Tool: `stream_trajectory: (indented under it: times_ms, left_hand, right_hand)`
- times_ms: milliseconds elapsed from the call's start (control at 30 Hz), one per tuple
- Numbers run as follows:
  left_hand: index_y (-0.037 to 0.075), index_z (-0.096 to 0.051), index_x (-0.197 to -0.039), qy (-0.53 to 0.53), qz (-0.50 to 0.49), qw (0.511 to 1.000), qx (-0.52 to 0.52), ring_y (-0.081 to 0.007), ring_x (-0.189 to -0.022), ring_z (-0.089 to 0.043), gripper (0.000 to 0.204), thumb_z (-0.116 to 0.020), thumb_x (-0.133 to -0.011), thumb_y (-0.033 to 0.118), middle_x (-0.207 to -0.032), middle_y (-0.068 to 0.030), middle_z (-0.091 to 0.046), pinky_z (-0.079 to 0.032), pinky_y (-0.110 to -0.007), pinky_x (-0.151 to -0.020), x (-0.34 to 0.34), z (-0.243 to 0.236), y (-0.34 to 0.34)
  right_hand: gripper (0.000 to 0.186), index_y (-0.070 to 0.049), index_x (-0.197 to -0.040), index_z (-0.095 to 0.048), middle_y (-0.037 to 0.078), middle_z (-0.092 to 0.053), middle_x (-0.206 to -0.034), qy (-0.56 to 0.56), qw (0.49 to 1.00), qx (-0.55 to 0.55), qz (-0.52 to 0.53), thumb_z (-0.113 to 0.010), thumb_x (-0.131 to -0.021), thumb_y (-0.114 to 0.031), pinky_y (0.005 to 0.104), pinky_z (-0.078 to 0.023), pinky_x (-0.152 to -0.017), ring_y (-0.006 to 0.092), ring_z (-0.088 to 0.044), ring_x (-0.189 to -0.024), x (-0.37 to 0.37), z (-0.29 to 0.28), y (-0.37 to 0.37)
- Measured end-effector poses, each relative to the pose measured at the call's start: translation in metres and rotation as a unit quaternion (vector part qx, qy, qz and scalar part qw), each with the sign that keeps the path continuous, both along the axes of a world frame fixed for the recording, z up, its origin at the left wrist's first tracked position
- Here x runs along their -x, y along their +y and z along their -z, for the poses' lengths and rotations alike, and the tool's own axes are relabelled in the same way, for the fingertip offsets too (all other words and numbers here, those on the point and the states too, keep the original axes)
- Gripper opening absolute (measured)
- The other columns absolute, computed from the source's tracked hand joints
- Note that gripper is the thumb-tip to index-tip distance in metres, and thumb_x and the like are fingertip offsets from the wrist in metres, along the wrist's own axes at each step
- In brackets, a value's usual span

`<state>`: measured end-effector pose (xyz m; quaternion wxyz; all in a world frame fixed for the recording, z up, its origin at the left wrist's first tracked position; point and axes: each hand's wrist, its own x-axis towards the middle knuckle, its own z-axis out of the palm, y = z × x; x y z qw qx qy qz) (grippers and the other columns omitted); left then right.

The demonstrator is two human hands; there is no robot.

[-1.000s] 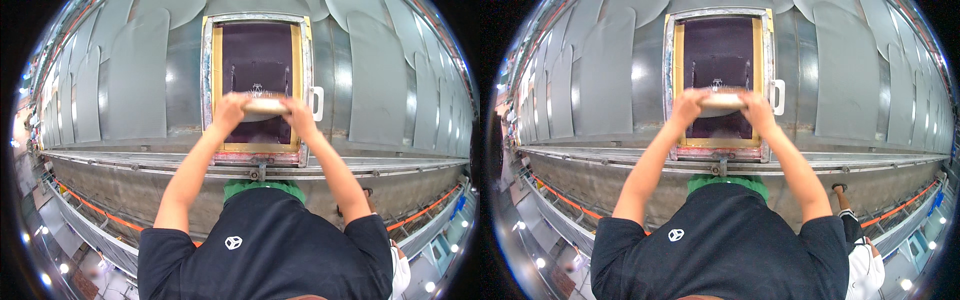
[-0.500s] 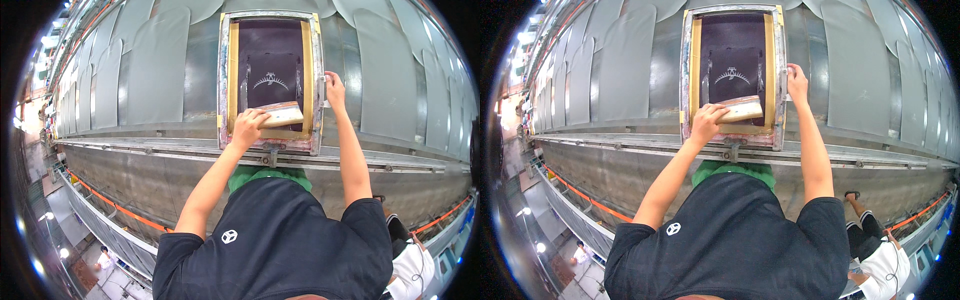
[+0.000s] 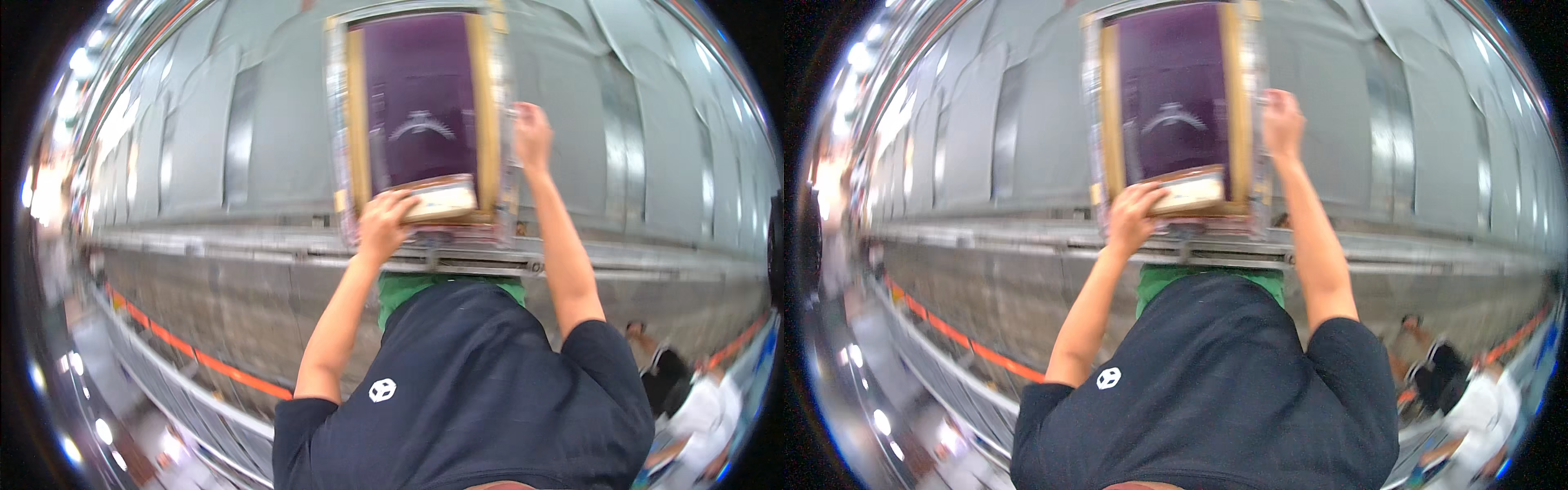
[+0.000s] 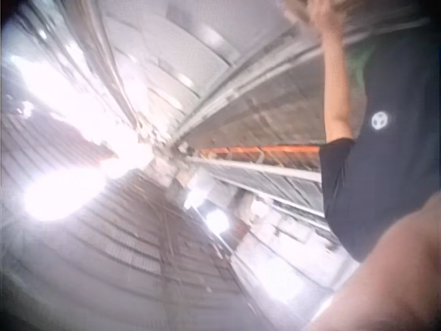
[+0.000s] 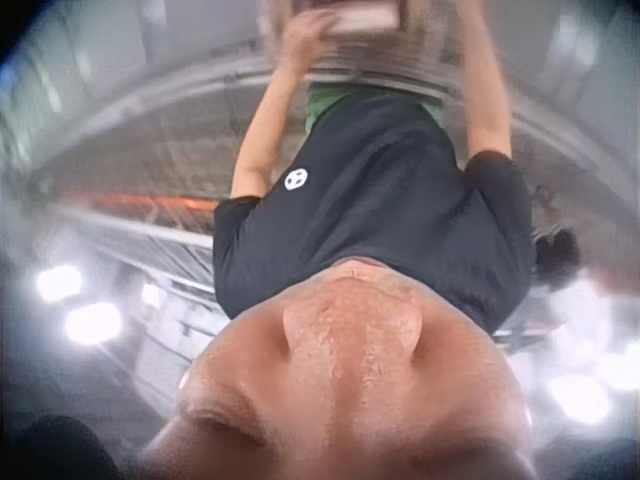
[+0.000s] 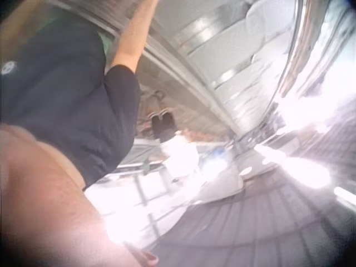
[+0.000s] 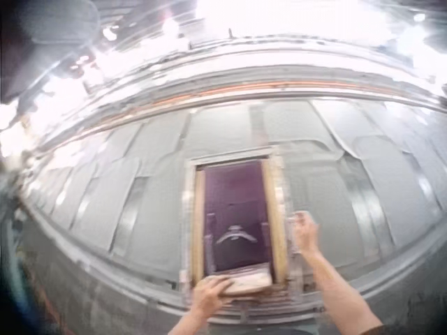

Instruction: The person uses a squeegee to spread dark ink across a screen-printing frame, then lifts the frame, pours more ink from a black container, and continues squeegeeing the ink evenly across the mesh. The person briefly repositions the frame on the workbench and resumes spreading ink.

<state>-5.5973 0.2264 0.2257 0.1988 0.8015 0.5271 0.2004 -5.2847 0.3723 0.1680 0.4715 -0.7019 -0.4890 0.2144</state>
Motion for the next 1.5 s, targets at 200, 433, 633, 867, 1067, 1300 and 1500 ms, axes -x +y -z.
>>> stream_trajectory:
  times_ms: [200,433,633,867,1067,1300,1500]
  left_hand:
    - [0.011,-0.069,-0.116,0.050,0.010,0.999,-0.005,-0.0287,-0.113,-0.062,0.052,-0.072,-0.066,-0.003,-0.120,-0.0063,-0.068,-0.049,-0.041,-0.099,0.118,0.001,0.027]
    - [0.011,-0.071,-0.118,0.063,0.004,0.998,-0.018,-0.0285,-0.111,-0.063,0.053,-0.072,-0.068,-0.006,-0.120,-0.0067,-0.069,-0.050,-0.039,-0.096,0.125,0.006,0.032]
    - [0.011,-0.074,-0.114,0.043,0.010,0.999,-0.016,-0.0298,-0.110,-0.063,0.051,-0.065,-0.067,-0.008,-0.118,-0.0068,-0.070,-0.050,-0.041,-0.096,0.150,0.011,0.018]
    - [0.015,-0.073,-0.115,0.074,0.055,0.995,-0.038,-0.0266,-0.116,-0.061,0.052,-0.065,-0.067,-0.003,-0.122,-0.0038,-0.068,-0.050,-0.041,-0.095,0.156,0.019,0.027]
    - [0.016,-0.077,-0.100,0.039,0.018,0.997,-0.065,-0.0228,-0.101,-0.066,0.027,-0.067,-0.079,0.002,-0.106,-0.0013,-0.074,-0.054,-0.038,-0.089,0.145,0.027,0.174]
    - [0.017,-0.077,-0.103,0.041,0.037,0.995,-0.083,-0.0240,-0.097,-0.067,0.029,-0.070,-0.077,0.007,-0.105,-0.0024,-0.075,-0.054,-0.037,-0.087,0.136,0.038,0.260]
    - [0.014,-0.076,-0.103,0.049,0.023,0.998,-0.035,-0.0233,-0.101,-0.066,0.044,-0.073,-0.063,-0.002,-0.110,0.0000,-0.074,-0.053,-0.036,-0.090,0.141,0.025,0.142]
  right_hand:
    - [0.018,-0.004,-0.104,-0.066,0.022,-0.070,-0.089,0.070,0.997,-0.023,0.008,-0.056,-0.100,-0.018,0.0450,-0.053,-0.073,0.0396,-0.069,-0.085,0.130,0.015,0.010]
    - [0.015,-0.005,-0.103,-0.064,0.021,-0.069,-0.083,0.082,0.996,0.008,0.018,-0.056,-0.099,-0.016,0.0473,-0.051,-0.068,0.0404,-0.068,-0.079,0.139,0.010,0.005]
    - [0.017,-0.006,-0.105,-0.065,0.022,-0.070,-0.090,0.016,0.999,0.042,0.026,-0.056,-0.099,-0.019,0.0499,-0.052,-0.074,0.0429,-0.067,-0.087,0.149,0.026,0.015]
    - [0.025,-0.008,-0.116,-0.068,0.022,-0.070,-0.104,-0.002,0.996,0.084,-0.027,-0.053,-0.101,-0.022,0.0450,-0.053,-0.083,0.0399,-0.067,-0.098,0.128,0.026,0.018]
    - [0.050,-0.011,-0.131,-0.064,0.013,-0.061,-0.124,-0.264,0.922,0.111,-0.260,-0.068,-0.091,-0.041,0.0446,-0.048,-0.097,0.0312,-0.056,-0.120,0.156,-0.077,0.048]
    - [0.042,-0.006,-0.110,-0.070,0.008,-0.064,-0.115,-0.279,0.899,0.078,-0.329,-0.083,-0.070,-0.015,0.0390,-0.051,-0.095,0.0296,-0.060,-0.111,0.201,-0.028,0.089]
    - [0.045,-0.005,-0.112,-0.070,0.011,-0.063,-0.111,-0.156,0.932,0.078,-0.318,-0.079,-0.068,0.002,0.0409,-0.050,-0.095,0.0317,-0.061,-0.108,0.208,-0.038,-0.029]
